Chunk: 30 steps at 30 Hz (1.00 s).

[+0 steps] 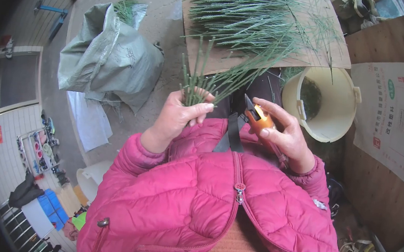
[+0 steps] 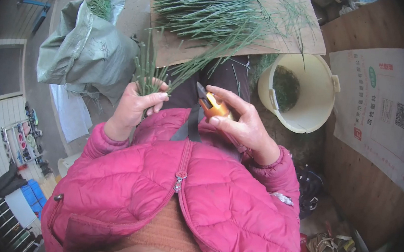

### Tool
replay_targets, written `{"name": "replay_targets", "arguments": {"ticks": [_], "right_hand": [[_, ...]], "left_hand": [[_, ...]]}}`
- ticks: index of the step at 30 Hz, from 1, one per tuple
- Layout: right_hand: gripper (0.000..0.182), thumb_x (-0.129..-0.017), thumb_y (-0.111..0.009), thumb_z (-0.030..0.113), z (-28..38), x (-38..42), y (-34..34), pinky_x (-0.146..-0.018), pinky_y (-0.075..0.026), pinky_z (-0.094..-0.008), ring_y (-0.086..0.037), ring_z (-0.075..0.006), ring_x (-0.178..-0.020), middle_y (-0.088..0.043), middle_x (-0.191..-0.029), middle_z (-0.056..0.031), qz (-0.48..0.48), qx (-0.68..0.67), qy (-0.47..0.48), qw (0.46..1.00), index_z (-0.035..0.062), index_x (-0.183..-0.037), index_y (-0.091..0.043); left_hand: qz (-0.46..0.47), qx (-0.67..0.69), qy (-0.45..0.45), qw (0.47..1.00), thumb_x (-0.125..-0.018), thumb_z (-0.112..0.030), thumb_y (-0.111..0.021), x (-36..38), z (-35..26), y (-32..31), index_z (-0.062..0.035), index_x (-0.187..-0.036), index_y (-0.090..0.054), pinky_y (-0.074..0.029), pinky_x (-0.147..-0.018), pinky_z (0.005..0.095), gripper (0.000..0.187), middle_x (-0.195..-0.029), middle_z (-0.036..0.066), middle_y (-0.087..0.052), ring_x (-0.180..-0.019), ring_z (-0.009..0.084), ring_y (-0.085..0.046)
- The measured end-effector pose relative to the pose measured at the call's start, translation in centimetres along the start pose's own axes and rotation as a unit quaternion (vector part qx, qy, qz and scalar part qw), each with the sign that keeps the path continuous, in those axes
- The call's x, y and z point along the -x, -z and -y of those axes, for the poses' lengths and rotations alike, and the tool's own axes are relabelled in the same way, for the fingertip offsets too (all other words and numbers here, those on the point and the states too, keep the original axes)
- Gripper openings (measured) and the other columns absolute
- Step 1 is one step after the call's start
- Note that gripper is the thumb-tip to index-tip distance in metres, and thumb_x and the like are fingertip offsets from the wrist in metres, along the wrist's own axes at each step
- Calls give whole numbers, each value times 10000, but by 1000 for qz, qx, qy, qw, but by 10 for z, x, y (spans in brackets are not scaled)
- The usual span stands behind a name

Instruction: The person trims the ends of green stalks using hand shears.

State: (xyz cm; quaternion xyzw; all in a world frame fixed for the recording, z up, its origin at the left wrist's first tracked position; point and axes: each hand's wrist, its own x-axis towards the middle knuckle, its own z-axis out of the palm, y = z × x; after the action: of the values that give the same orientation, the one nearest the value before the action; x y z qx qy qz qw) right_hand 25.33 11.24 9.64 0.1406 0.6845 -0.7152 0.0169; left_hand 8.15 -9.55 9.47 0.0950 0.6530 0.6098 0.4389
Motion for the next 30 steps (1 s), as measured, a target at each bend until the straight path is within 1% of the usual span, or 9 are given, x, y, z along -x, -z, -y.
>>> {"name": "replay_targets", "arguments": {"ticks": [3, 9, 12, 15, 18, 21, 26, 27, 30], "right_hand": [[668, -823, -689, 391, 5, 2, 1, -990, -400, -318, -549, -189, -1128, -582, -1269, -132, 9, 11, 6, 1000, 28, -1352, -502], [686, -823, -672, 448, 5, 3, 1, -963, -402, -311, -559, -179, -1075, -601, -1228, -114, -13, 11, 10, 1000, 41, -1351, -509], [680, -825, -685, 443, 2, 3, 2, -973, -397, -310, -556, -175, -1084, -601, -1229, -108, -23, 18, 17, 999, 46, -1350, -512], [606, -856, -685, 401, -1, 3, 2, -963, -400, -296, -553, -155, -1080, -609, -1228, -93, -27, 36, 29, 999, 60, -1335, -536], [639, -842, -691, 429, 2, 3, 3, -980, -394, -315, -553, -171, -1091, -604, -1235, -105, -29, 22, 20, 999, 58, -1337, -531], [685, -826, -685, 471, 3, 4, 3, -973, -392, -327, -554, -182, -1073, -605, -1216, -111, -38, 10, 21, 999, 46, -1338, -524], [590, -858, -693, 373, -3, 5, 5, -948, -406, -295, -550, -163, -1045, -606, -1190, -90, -52, 17, 40, 998, 57, -1331, -538], [583, -861, -695, 365, -4, 5, 6, -943, -408, -290, -550, -161, -1038, -605, -1186, -88, -55, 16, 41, 998, 59, -1332, -540], [601, -848, -683, 387, -10, 7, 14, -926, -437, -304, -573, -191, -1036, -597, -1191, -111, -73, 13, 40, 996, 57, -1329, -541]], "left_hand": [[23, -36, 6, 999, -845, -119, -698, -3, -6, -14, -47, -950, -645, -333, -407, 154, 138, -534, 31, -545, -419, 60, -439], [35, -53, -2, 998, -836, -118, -712, -5, -10, -17, -59, -908, -652, -337, -411, 156, 111, -522, 19, -531, -429, 56, -448], [37, -64, 6, 997, -834, -125, -712, -3, -10, -17, -66, -901, -654, -333, -410, 163, 107, -525, 15, -530, -433, 56, -448], [34, -81, 9, 996, -822, -140, -725, -3, -9, -16, -79, -902, -660, -342, -411, 163, 120, -530, 16, -543, -433, 51, -443], [28, -89, 3, 996, -823, -146, -729, -3, -7, -15, -90, -908, -670, -347, -421, 161, 117, -522, 15, -543, -421, 45, -424], [22, -97, 8, 995, -822, -145, -729, -2, -6, -14, -92, -907, -673, -385, -450, 159, 115, -525, 0, -526, -452, 39, -432], [20, -111, 7, 994, -812, -147, -743, 0, -10, -13, -81, -894, -679, -426, -465, 169, 123, -551, -3, -545, -477, 44, -462], [20, -113, 6, 993, -811, -150, -744, 1, -10, -12, -81, -892, -680, -432, -467, 171, 124, -552, -2, -546, -478, 45, -466], [10, -104, -8, 995, -798, -119, -750, 2, -9, -6, -64, -875, -686, -446, -475, 172, 114, -564, 7, -579, -467, 49, -494]]}}
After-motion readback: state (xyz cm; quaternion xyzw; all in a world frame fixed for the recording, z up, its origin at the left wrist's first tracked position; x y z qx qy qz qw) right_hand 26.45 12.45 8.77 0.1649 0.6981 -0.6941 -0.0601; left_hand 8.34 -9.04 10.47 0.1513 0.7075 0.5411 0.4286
